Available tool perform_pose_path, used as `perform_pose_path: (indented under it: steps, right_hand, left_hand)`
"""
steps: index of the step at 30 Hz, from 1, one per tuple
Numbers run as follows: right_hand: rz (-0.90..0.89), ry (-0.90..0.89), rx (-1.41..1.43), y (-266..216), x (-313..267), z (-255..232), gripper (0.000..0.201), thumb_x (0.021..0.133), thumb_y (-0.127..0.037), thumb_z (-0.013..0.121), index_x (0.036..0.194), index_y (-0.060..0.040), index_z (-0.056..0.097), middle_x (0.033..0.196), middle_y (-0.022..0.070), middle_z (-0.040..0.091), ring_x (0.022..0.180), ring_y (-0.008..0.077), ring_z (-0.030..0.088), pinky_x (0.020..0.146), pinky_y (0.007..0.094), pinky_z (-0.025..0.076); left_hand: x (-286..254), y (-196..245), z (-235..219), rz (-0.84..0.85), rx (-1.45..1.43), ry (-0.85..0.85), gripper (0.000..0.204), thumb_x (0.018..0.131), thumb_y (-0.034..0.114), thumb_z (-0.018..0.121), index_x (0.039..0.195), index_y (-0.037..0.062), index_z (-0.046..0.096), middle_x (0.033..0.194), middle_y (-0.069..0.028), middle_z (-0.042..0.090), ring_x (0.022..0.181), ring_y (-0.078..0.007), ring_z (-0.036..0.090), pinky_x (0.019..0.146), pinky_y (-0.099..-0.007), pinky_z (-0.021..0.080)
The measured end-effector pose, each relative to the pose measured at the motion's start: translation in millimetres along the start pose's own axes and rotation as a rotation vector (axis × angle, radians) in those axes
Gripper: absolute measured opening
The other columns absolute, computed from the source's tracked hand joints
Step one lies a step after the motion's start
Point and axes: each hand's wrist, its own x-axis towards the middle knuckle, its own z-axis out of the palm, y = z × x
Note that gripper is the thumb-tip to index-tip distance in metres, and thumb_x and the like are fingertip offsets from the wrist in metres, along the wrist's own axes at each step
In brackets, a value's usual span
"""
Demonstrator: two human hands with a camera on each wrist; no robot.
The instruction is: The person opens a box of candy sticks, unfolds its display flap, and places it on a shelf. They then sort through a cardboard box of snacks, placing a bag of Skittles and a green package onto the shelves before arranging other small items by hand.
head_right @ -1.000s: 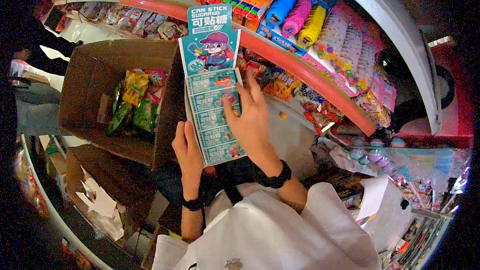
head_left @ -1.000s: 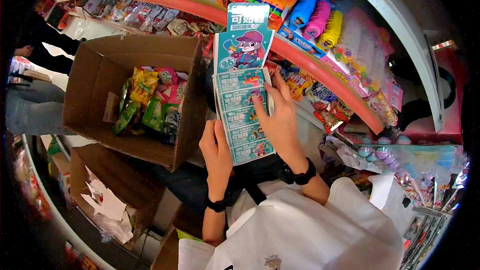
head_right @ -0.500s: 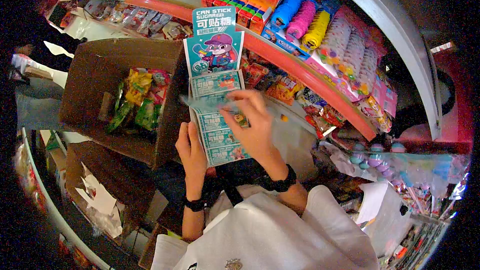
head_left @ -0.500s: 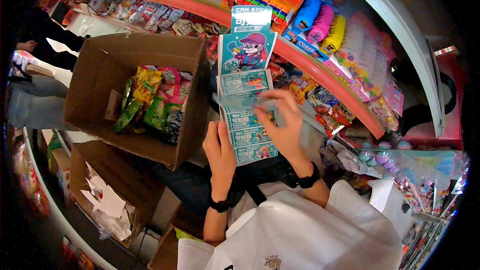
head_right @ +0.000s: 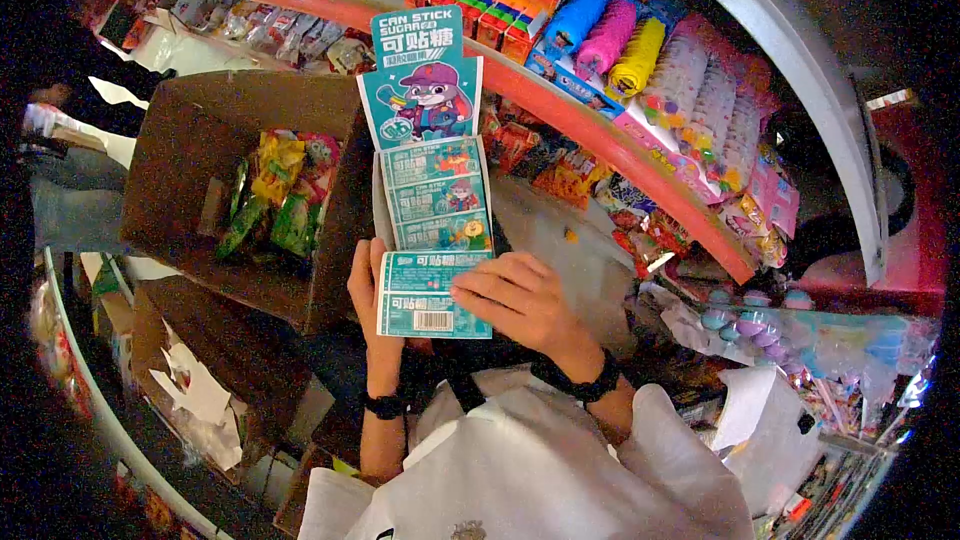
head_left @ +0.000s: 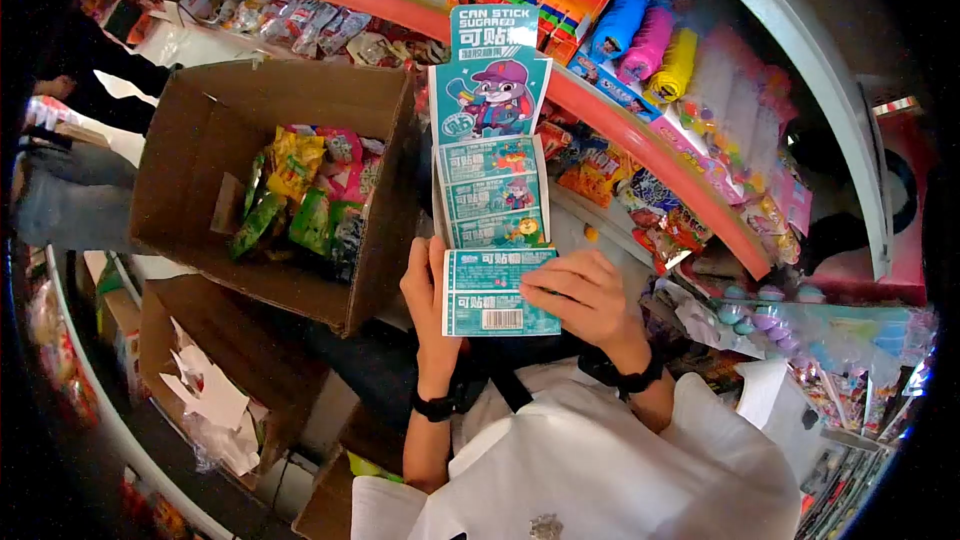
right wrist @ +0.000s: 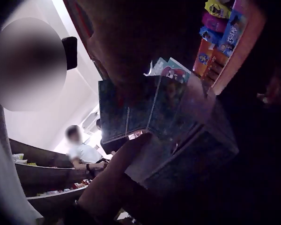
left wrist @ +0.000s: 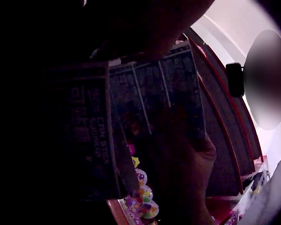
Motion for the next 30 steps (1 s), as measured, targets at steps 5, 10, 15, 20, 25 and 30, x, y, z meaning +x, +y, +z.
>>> perform_pose_path:
  steps: [5, 10, 15, 20, 25, 30]
  right_hand:
    - [0.01, -0.094, -0.02, 0, 0, -9, 0.036, 0.074, -0.009, 0.063, 0.11, -0.0064, 0.066, 0.114, 0.0087, 0.065, 0.105, 0.0206, 0.061, 0.082, 0.0337, 0.049]
    - [0.38, -0.055, 0.272, 8, 20, -10, 0.046, 0.08, -0.011, 0.066, 0.124, -0.0028, 0.055, 0.126, 0.0128, 0.057, 0.116, 0.0287, 0.055, 0.097, 0.0385, 0.042]
    - [0.605, 0.234, 0.231, 28, 64, 1, 0.051, 0.082, -0.015, 0.069, 0.128, -0.0024, 0.052, 0.134, 0.0172, 0.05, 0.123, 0.0351, 0.048, 0.106, 0.0426, 0.035]
    - [0.331, 0.055, -0.19, 32, 52, 4, 0.051, 0.084, -0.022, 0.068, 0.128, -0.0017, 0.052, 0.138, 0.0135, 0.048, 0.13, 0.0304, 0.043, 0.108, 0.0448, 0.031]
    - [0.227, -0.373, -0.223, 15, 37, 20, 0.058, 0.087, -0.038, 0.06, 0.131, -0.0019, 0.049, 0.143, 0.0103, 0.043, 0.136, 0.0292, 0.034, 0.114, 0.051, 0.018]
    - [0.274, -0.262, -0.296, 39, 45, 29, 0.061, 0.088, -0.039, 0.057, 0.135, -0.0021, 0.045, 0.145, 0.0106, 0.04, 0.136, 0.0286, 0.035, 0.114, 0.049, 0.019]
  left_hand:
    - [-1, -2, 0, -0.023, -0.014, 0.021, 0.032, 0.101, 0.019, 0.047, 0.075, 0.0029, 0.037, 0.061, -0.0021, 0.035, 0.06, -0.0054, 0.032, 0.05, -0.0274, 0.029]
    - [-1, -4, 2, 0.034, 0.016, 0.034, 0.032, 0.1, 0.018, 0.048, 0.075, 0.0021, 0.037, 0.061, -0.0016, 0.035, 0.061, -0.0054, 0.031, 0.051, -0.0269, 0.028]
    - [-2, 2, 6, 0.01, 0.044, 0.06, 0.032, 0.1, 0.018, 0.048, 0.074, 0.0018, 0.038, 0.062, -0.0011, 0.035, 0.061, -0.006, 0.031, 0.051, -0.027, 0.028]
    - [-3, 0, 6, -0.001, 0.034, 0.063, 0.032, 0.1, 0.019, 0.047, 0.074, 0.0015, 0.039, 0.061, -0.0019, 0.036, 0.062, -0.0063, 0.032, 0.052, -0.0272, 0.029]
    - [-3, 1, 8, 0.0, 0.029, 0.071, 0.032, 0.1, 0.019, 0.047, 0.075, 0.0011, 0.038, 0.061, -0.0035, 0.038, 0.062, -0.0066, 0.033, 0.052, -0.0281, 0.03]
    - [-4, 4, 9, 0.001, 0.042, 0.058, 0.031, 0.1, 0.018, 0.047, 0.076, 0.0008, 0.04, 0.06, -0.0038, 0.038, 0.061, -0.0068, 0.033, 0.051, -0.0286, 0.03]
